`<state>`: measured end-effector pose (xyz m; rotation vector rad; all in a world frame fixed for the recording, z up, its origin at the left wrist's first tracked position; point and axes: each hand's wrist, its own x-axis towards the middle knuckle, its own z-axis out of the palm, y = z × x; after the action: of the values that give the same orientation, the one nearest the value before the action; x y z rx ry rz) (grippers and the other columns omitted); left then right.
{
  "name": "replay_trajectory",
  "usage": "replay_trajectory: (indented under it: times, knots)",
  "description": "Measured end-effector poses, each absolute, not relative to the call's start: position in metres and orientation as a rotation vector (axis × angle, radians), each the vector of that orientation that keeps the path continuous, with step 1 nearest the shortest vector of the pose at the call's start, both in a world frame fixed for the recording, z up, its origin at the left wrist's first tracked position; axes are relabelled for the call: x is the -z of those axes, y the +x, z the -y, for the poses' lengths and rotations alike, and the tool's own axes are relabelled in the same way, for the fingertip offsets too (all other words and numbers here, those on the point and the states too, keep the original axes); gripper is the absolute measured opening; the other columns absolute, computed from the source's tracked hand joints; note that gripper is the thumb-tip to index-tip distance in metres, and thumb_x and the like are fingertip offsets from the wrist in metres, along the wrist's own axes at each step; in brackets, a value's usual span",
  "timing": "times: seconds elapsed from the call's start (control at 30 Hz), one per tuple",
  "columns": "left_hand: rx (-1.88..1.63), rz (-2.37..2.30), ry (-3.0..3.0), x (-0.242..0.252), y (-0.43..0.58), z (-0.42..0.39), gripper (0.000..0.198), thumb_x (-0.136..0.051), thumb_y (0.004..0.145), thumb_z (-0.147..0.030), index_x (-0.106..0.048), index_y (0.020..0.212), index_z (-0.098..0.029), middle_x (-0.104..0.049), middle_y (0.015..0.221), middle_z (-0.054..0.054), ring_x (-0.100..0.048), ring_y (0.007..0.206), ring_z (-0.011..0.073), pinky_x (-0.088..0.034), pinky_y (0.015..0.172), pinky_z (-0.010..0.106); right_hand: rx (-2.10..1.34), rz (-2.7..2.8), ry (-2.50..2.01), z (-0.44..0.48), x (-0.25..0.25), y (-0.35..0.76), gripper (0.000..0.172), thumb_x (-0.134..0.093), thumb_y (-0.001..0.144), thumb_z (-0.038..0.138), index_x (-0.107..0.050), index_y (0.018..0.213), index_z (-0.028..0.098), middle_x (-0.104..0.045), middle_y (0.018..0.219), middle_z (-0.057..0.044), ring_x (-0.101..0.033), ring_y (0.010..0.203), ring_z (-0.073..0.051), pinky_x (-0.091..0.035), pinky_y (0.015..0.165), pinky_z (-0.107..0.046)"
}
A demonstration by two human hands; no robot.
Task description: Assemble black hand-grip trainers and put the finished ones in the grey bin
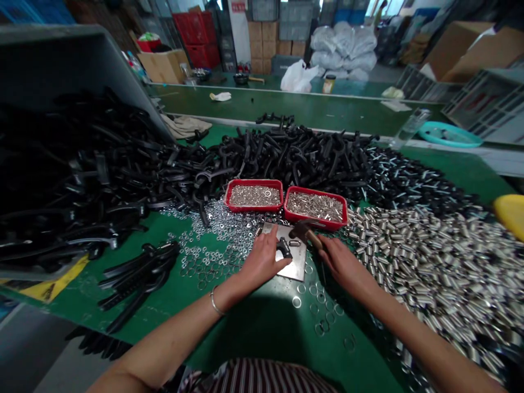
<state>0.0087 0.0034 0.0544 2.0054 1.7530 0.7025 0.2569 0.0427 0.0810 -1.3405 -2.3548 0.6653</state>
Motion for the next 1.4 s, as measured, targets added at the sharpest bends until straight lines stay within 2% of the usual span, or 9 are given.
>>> replay_trajectory:
  times: [0.13, 0.3, 0.4, 0.5, 0.67, 0.9, 1.07, 1.23, 1.4]
  knots:
    - [-0.972, -1.848, 1.831, -0.062, 0.027, 0.011, 0.080, -0.070, 0.083, -0.044, -0.031, 0.146, -0.015, -0.059, 0.119, 0.014, -0.055, 0.115, 0.0305, -0.046, 0.102, 0.051, -0.729, 2.100, -1.261, -0.030, -0.081, 0.239, 0.038, -0.049, 0.097, 0.047, -0.071, 0.112, 0.020, -0.067, 0.115, -0.014, -0.057, 0.111, -0.031, -0.041, 0.103, -0.048]
    - [-1.010, -1.611, 2.207, -0.071, 0.047, 0.022, 0.079, -0.064, 0.089, -0.045, -0.026, 0.149, -0.013, -0.053, 0.131, 0.018, -0.052, 0.121, 0.0313, -0.043, 0.106, 0.051, -1.561, 1.250, -1.267, -0.011, -0.066, 0.192, 0.044, -0.057, 0.089, 0.061, -0.071, 0.099, 0.020, -0.072, 0.087, -0.006, -0.064, 0.080, -0.023, -0.052, 0.075, -0.034]
    - [-0.964, -1.631, 2.219, -0.079, 0.012, 0.011, 0.066, -0.058, 0.093, -0.047, -0.034, 0.145, -0.014, -0.056, 0.129, 0.017, -0.054, 0.120, 0.0284, -0.046, 0.103, 0.045, -1.613, 1.018, -1.221, -0.008, -0.058, 0.186, 0.041, -0.062, 0.086, 0.060, -0.070, 0.095, 0.020, -0.068, 0.077, -0.004, -0.060, 0.070, -0.021, -0.050, 0.067, -0.031]
    - [-1.055, -2.251, 1.937, -0.088, -0.064, -0.015, 0.043, -0.051, 0.096, -0.039, -0.049, 0.131, -0.013, -0.057, 0.127, 0.020, -0.052, 0.124, 0.0304, -0.041, 0.106, 0.050, -1.615, 1.055, -1.190, -0.007, -0.056, 0.194, 0.036, -0.060, 0.089, 0.055, -0.070, 0.099, 0.022, -0.064, 0.074, -0.002, -0.059, 0.069, -0.020, -0.050, 0.067, -0.030]
    - [-0.276, -2.755, 1.381, -0.092, -0.166, -0.059, 0.041, -0.049, 0.095, -0.045, -0.060, 0.104, -0.007, -0.066, 0.105, 0.025, -0.065, 0.104, 0.0357, -0.050, 0.089, 0.046, -1.632, 1.075, -1.218, -0.004, -0.053, 0.196, 0.036, -0.061, 0.089, 0.055, -0.068, 0.103, 0.023, -0.066, 0.092, -0.003, -0.063, 0.079, -0.019, -0.052, 0.069, -0.030]
    - [-0.191, -2.906, 1.393, -0.069, -0.164, -0.079, 0.048, -0.057, 0.085, -0.021, -0.044, 0.125, 0.002, -0.053, 0.126, 0.032, -0.065, 0.106, 0.0381, -0.054, 0.085, 0.044, -1.714, 1.144, -1.158, 0.003, -0.055, 0.180, 0.040, -0.060, 0.088, 0.059, -0.066, 0.099, 0.021, -0.066, 0.089, -0.003, -0.064, 0.078, -0.018, -0.053, 0.072, -0.030]
    - [-0.514, -2.820, 1.364, -0.080, -0.184, -0.061, 0.048, -0.059, 0.077, -0.013, -0.046, 0.122, 0.001, -0.058, 0.119, 0.028, -0.063, 0.105, 0.0369, -0.052, 0.090, 0.047, -1.720, 1.085, -1.175, 0.001, -0.058, 0.183, 0.039, -0.065, 0.085, 0.059, -0.062, 0.094, 0.021, -0.063, 0.083, 0.000, -0.060, 0.066, -0.014, -0.049, 0.057, -0.024]
    - [-1.394, -2.245, 1.306, -0.102, -0.168, -0.016, 0.052, -0.066, 0.077, -0.028, -0.047, 0.123, -0.015, -0.061, 0.101, 0.008, -0.062, 0.088, 0.0214, -0.055, 0.081, 0.037, -1.654, 1.195, -1.231, -0.003, -0.048, 0.181, 0.038, -0.059, 0.088, 0.059, -0.054, 0.088, 0.022, -0.054, 0.070, 0.005, -0.044, 0.049, -0.009, -0.034, 0.045, -0.021]
    - [-1.329, -1.322, 1.054, -0.105, -0.088, 0.011, 0.042, -0.061, 0.086, -0.042, -0.049, 0.121, -0.021, -0.056, 0.085, 0.002, -0.055, 0.068, 0.0128, -0.050, 0.064, 0.029, -1.235, 1.632, -1.367, -0.009, -0.050, 0.180, 0.037, -0.051, 0.093, 0.056, -0.051, 0.078, 0.022, -0.048, 0.066, 0.004, -0.047, 0.061, -0.014, -0.038, 0.058, -0.025]
